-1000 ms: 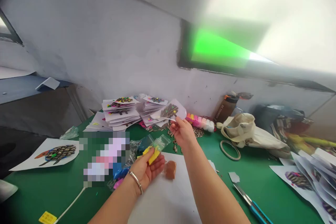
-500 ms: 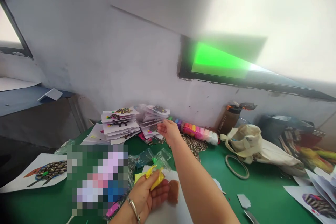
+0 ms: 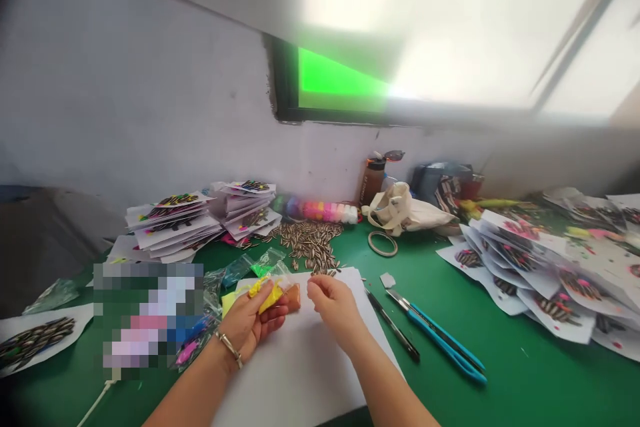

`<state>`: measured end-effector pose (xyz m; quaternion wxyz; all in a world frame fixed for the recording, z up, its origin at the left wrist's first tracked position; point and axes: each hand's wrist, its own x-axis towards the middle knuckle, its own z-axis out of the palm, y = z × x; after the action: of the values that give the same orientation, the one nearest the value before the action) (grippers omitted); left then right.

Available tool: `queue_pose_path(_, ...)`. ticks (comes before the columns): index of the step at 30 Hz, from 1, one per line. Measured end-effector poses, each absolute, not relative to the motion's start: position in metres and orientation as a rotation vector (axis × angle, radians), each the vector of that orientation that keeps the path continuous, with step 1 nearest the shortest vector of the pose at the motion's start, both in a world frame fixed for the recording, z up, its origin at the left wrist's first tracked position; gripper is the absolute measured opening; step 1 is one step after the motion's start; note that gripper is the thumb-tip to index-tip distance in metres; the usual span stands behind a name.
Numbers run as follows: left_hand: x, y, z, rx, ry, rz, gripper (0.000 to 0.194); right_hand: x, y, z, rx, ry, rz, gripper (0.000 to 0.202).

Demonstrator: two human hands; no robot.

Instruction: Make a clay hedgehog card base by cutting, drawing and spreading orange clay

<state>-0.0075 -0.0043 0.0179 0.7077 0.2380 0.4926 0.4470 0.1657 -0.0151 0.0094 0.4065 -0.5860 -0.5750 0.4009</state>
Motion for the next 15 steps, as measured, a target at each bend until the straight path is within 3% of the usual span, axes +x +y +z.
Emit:
queue_pose_path(6, -0.010, 0.000, 0.021, 0.479, 1.061, 1.039, 0.035, 0.143, -0.013, -0.001, -1.569, -1.748, 0.566, 0.038)
queue_pose_path(11, -0.013, 0.003, 0.024, 0.449, 1.063, 1.090, 0.040, 0.128, -0.012, -0.012, -1.549, -1.983, 0.371, 0.014)
queue_pose_path(15, -0.015, 0.005, 0.025, 0.426, 1.119, 1.153, 0.034, 0.133, -0.010, -0.016, -1.504, -2.019, 0.342, 0.013)
